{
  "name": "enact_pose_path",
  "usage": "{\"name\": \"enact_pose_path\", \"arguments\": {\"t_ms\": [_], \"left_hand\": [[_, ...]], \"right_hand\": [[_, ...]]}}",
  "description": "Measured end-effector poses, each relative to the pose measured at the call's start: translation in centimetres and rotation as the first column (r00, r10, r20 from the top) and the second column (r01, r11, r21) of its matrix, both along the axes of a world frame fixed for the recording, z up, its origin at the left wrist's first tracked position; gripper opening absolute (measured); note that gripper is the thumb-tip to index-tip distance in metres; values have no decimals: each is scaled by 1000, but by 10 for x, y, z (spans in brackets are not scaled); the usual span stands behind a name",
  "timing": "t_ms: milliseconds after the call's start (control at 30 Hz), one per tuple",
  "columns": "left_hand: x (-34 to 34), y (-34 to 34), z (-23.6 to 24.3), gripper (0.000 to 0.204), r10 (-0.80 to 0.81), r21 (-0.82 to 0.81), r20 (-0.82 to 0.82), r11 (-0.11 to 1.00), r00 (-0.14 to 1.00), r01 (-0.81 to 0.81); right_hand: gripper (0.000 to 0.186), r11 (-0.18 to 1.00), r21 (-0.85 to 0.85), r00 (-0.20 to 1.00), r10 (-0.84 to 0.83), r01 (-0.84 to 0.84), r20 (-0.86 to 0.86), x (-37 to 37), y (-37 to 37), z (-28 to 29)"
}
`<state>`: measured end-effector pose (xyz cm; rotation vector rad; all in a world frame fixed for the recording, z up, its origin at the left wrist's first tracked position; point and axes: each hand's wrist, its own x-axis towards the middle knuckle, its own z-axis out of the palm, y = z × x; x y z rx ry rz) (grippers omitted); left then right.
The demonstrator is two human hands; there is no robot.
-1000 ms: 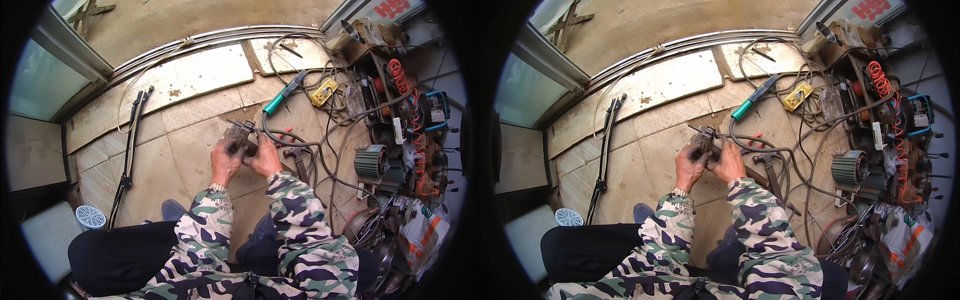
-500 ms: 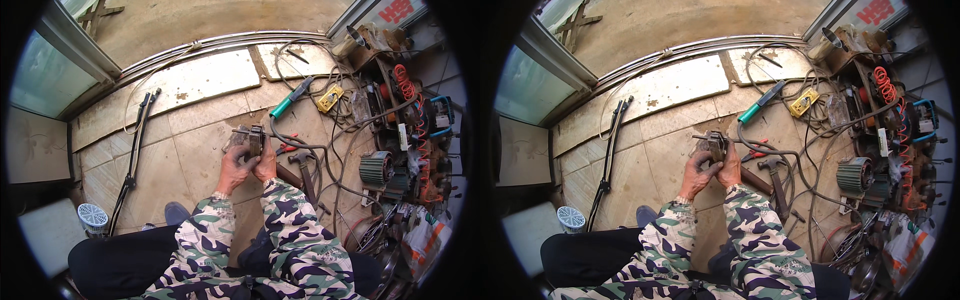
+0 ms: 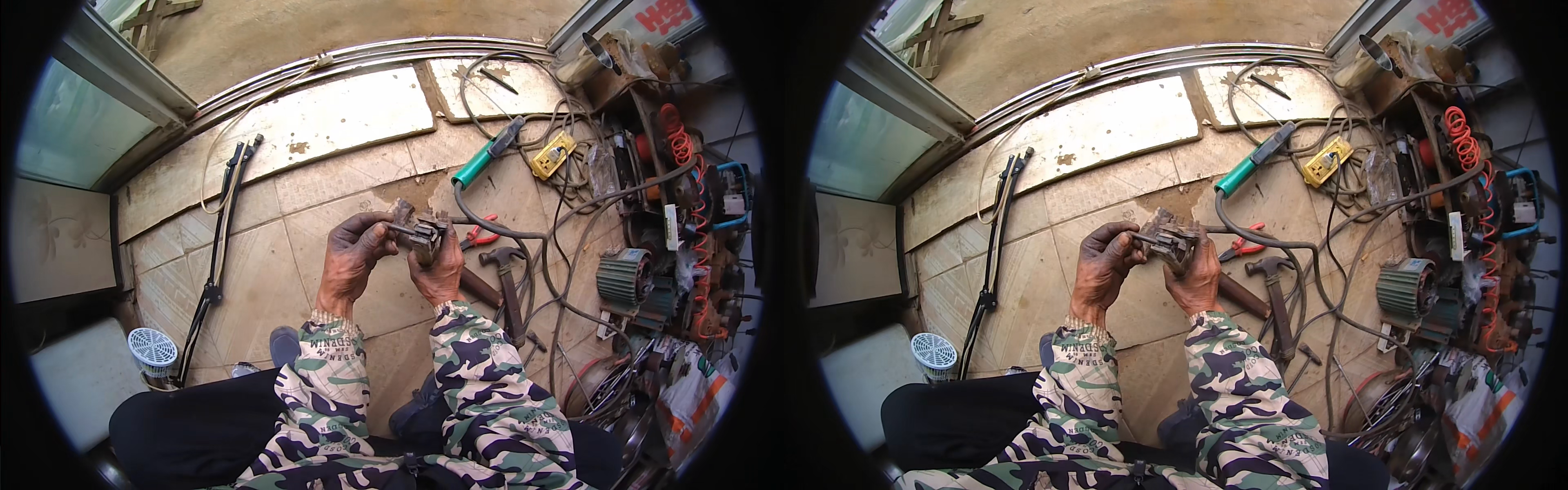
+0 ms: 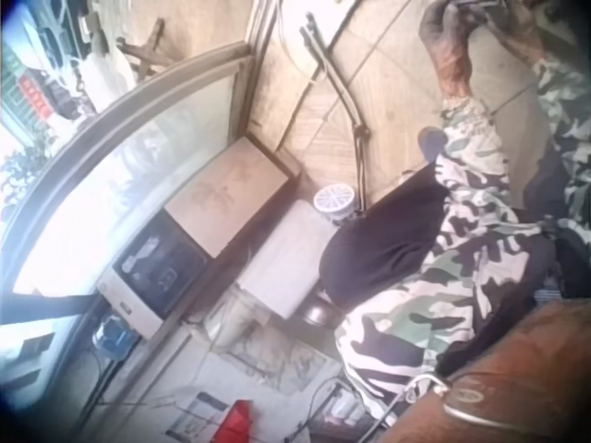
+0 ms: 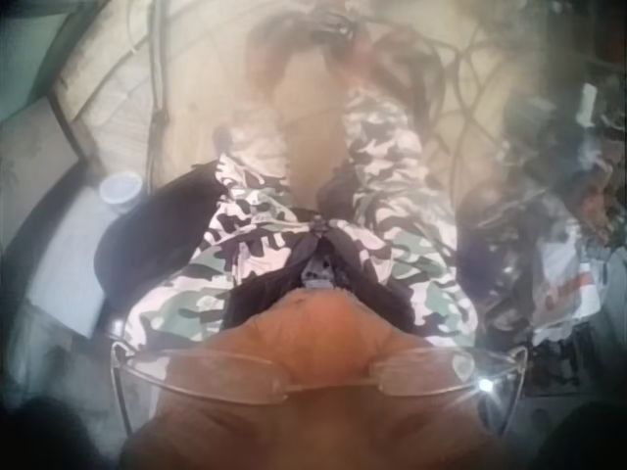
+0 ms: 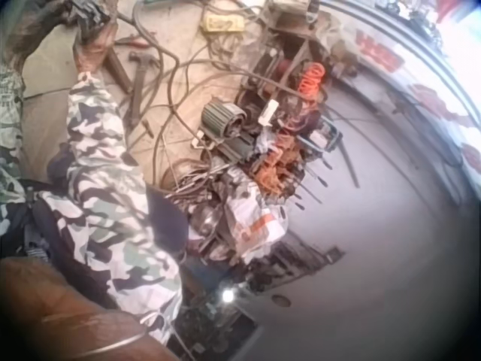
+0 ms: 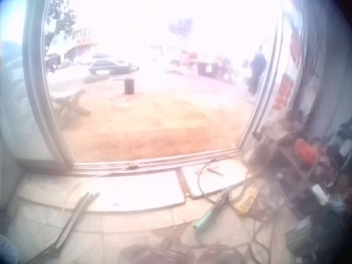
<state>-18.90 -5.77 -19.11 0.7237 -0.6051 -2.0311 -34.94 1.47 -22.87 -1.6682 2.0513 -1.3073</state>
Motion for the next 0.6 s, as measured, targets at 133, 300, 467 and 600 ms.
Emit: {"name": "enact_pose_path", "arguments": {"t_ms": [133, 300, 467, 600], "left_hand": [[-3, -2, 0, 28, 39, -14, 19, 999, 999, -39], [-10, 1, -4, 23, 75, -6, -4, 997, 997, -75], [-14, 1, -2, 23, 114, 8, -15, 994, 993, -113], [-15, 2, 0, 24, 119, -11, -51, 993, 992, -120]], "right_hand": [[87, 1000, -8, 998, -6, 5, -67, 0, 0, 1], [85, 1000, -16, 998, 2, -3, -68, -3, -1, 5], [83, 1000, 14, 999, -14, 14, -51, -2, 2, 3], [79, 1000, -9, 998, -8, 8, -70, -2, 0, 2]]}}
